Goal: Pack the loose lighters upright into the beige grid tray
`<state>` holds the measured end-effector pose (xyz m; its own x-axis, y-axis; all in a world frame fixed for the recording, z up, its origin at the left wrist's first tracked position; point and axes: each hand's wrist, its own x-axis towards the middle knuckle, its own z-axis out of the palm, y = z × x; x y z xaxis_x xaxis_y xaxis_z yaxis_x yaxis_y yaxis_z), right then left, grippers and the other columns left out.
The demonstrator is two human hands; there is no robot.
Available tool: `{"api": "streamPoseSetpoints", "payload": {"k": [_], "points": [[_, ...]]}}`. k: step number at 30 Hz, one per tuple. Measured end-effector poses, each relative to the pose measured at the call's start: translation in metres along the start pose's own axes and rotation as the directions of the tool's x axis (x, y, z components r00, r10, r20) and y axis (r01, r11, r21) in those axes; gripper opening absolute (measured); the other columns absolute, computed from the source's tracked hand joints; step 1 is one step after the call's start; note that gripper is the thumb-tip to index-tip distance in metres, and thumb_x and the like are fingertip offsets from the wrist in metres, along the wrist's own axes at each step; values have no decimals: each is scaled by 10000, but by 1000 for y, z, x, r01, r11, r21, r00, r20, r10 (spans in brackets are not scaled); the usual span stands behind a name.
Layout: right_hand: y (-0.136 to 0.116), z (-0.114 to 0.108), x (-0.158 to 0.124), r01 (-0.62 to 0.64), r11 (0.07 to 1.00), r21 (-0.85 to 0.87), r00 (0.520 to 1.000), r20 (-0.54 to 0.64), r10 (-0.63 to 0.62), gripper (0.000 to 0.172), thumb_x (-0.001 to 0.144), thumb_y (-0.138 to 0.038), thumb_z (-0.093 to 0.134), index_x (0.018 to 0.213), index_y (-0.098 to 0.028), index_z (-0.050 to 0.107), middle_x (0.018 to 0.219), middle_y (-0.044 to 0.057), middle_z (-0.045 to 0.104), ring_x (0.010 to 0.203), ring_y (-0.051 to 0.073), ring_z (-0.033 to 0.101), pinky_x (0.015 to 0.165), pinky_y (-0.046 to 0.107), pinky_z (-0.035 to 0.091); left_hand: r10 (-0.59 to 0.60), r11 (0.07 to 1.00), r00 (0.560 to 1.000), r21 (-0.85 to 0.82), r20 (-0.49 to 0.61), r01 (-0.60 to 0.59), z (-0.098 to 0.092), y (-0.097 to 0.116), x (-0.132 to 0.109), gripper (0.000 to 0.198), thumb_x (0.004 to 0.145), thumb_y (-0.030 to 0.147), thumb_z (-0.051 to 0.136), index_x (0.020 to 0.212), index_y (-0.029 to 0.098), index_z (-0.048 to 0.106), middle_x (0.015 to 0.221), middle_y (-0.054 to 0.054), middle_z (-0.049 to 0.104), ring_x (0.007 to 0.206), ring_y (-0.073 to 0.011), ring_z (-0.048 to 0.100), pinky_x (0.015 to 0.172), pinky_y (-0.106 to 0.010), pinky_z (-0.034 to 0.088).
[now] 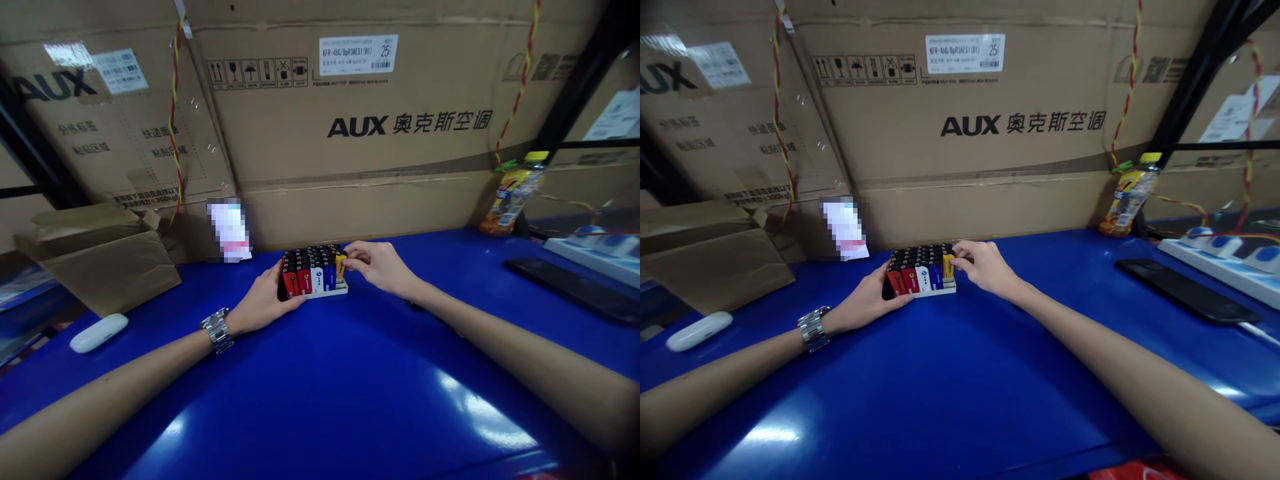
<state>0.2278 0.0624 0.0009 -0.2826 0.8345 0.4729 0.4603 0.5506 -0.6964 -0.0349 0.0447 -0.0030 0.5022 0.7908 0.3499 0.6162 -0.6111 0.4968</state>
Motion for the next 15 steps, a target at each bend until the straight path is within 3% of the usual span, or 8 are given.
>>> {"api": "streamPoseSetpoints", "payload": {"k": [4, 8, 12, 15], "points": [[-8, -5, 0, 20, 974, -227, 998, 58, -7, 182, 819, -327, 557, 800, -181, 664, 671, 24, 662, 577, 137, 561, 570, 290, 411, -11, 1000, 1000, 15, 6, 11, 0, 1, 0, 690, 750, 465, 608, 1331, 198, 350, 1263, -132, 531, 1104, -314, 533, 923, -500, 421], [-23, -18, 2, 120, 911, -394, 985, 160, -60, 333, 862, -377, 497, 614, -189, 616, 532, -2, 572, 453, 100, 415, 505, 281, 307, -32, 999, 999, 35, 18, 31, -1, 2, 0, 708, 751, 459, 611, 1343, 190, 332, 1258, -143, 529, 1114, -323, 522, 918, -513, 416], [-30, -43, 4, 48, 827, -560, 999, 24, -42, 424, 826, -401, 547, 455, -207, 475, 407, -24, 352, 413, 102, 301, 502, 296, 232, -39, 998, 999, 44, 17, 38, -1, 2, 0, 737, 752, 470, 607, 1359, 176, 310, 1254, -158, 529, 1118, -329, 522, 919, -515, 415], [-28, -61, 2, -97, 813, -574, 995, -49, 84, 422, 708, -394, 678, 420, -220, 424, 407, -31, 270, 465, 138, 377, 530, 304, 263, -23, 999, 1000, 34, 12, 23, -1, 0, -1, 729, 754, 472, 606, 1359, 190, 313, 1251, -150, 535, 1118, -327, 524, 917, -505, 421]]}}
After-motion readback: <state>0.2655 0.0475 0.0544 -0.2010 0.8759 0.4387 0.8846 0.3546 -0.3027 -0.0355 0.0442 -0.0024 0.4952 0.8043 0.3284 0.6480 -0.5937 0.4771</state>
